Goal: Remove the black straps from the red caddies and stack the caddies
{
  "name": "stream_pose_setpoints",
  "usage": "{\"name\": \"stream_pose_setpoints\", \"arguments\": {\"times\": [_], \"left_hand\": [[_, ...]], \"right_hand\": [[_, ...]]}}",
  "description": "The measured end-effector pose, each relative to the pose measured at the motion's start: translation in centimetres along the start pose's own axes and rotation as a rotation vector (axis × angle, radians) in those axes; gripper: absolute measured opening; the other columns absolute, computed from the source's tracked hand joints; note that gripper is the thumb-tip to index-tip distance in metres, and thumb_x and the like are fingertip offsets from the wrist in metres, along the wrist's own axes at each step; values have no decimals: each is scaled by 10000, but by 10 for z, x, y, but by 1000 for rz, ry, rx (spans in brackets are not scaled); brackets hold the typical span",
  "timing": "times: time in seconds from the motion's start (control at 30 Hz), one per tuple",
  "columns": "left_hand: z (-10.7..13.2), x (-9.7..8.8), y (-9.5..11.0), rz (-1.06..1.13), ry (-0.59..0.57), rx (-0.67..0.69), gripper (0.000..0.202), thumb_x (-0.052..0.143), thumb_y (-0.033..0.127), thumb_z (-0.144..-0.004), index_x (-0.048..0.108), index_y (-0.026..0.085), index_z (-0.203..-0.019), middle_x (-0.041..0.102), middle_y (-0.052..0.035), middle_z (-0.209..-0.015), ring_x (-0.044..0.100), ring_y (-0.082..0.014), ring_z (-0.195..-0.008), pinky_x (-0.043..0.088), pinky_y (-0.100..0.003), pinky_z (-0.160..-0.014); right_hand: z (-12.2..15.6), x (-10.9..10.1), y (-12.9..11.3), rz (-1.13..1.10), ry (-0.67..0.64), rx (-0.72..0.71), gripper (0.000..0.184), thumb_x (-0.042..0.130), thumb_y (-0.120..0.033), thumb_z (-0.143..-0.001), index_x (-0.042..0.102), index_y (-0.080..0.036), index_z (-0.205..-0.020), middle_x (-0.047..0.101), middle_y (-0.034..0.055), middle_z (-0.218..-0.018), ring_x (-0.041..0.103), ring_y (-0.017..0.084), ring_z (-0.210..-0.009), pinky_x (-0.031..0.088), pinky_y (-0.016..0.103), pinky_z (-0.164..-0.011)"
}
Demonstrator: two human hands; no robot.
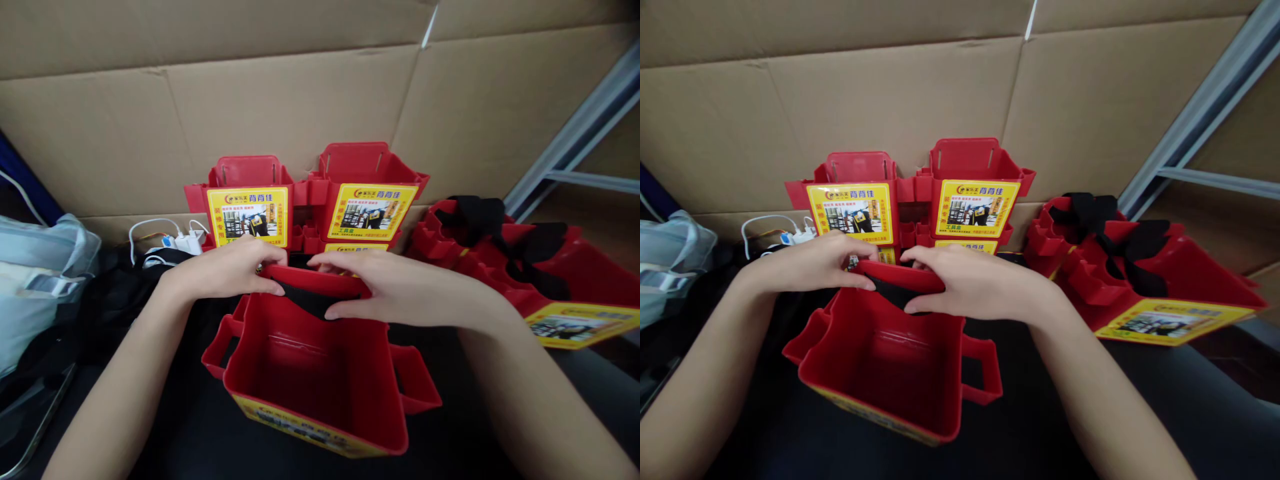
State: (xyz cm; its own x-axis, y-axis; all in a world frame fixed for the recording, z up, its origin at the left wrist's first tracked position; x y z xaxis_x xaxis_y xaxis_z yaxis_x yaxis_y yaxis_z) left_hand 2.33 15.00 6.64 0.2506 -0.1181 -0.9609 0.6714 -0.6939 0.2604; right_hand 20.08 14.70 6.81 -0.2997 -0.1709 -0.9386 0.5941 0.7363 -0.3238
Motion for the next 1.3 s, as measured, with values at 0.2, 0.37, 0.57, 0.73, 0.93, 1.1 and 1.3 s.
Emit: {"name": "stream_pose_setpoints", "arguments": {"times": [0.2,0.37,0.57,0.73,0.93,1.1,1.3], "left_hand": [[5,0,-5,-52,3,-73,209,593,323,-763,523,162,-649,493,46,-563,399,-79,-511,272,-206,-488],[12,-3,-6,28,-51,-103,187,617,296,-738,524,160,-650,512,37,-599,424,-85,-552,284,-198,-495],[18,4,-38,563,-292,-41,198,532,303,-825,639,148,-886,648,-43,-803,572,-118,-706,426,-200,-629],[14,18,-68,434,-355,-60,156,630,237,-740,670,150,-863,671,-23,-774,581,-113,-684,432,-181,-619],[14,-14,-45,291,-23,-39,207,480,139,-797,670,165,-874,661,-54,-914,598,-121,-769,455,-213,-685],[-1,-11,-19,183,152,98,266,427,45,-752,648,169,-832,648,-46,-964,592,-130,-872,437,-257,-814],[-4,5,-25,197,-27,47,258,450,41,-715,640,157,-846,665,-19,-826,600,-117,-731,444,-218,-699]], "right_hand": [[-8,12,8,111,-67,-99,193,479,-361,-861,559,-197,-797,587,3,-685,508,129,-577,307,235,-527],[-13,10,11,32,-109,-191,239,447,-378,-887,511,-190,-753,541,-20,-621,467,104,-540,269,226,-516],[-6,5,12,15,-156,-119,225,486,-341,-868,497,-190,-701,543,-22,-608,468,98,-533,262,219,-505],[-3,0,12,-19,-165,-112,229,524,-323,-840,494,-184,-661,529,-19,-588,459,103,-535,275,225,-495],[-15,3,34,-644,-261,-6,325,548,-459,-794,592,-170,-936,658,40,-814,615,150,-741,451,251,-665],[-45,50,55,-1113,-172,330,434,517,-480,-818,495,-173,-1124,667,106,-974,645,172,-847,511,313,-748],[-64,69,61,-1483,98,276,306,527,-346,-830,528,-200,-1100,651,80,-997,628,147,-888,522,316,-787]]}}
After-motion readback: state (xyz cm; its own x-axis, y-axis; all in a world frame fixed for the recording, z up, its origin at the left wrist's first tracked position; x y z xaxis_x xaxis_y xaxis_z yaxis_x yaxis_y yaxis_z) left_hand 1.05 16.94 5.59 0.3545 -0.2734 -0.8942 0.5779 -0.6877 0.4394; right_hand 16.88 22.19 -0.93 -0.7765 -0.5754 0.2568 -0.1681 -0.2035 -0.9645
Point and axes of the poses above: each hand's wrist, its own z-axis away from the middle knuckle, its own x-axis out of the palm, y = z × x, the point moved 4 cm from there along -z, towards the middle knuckle
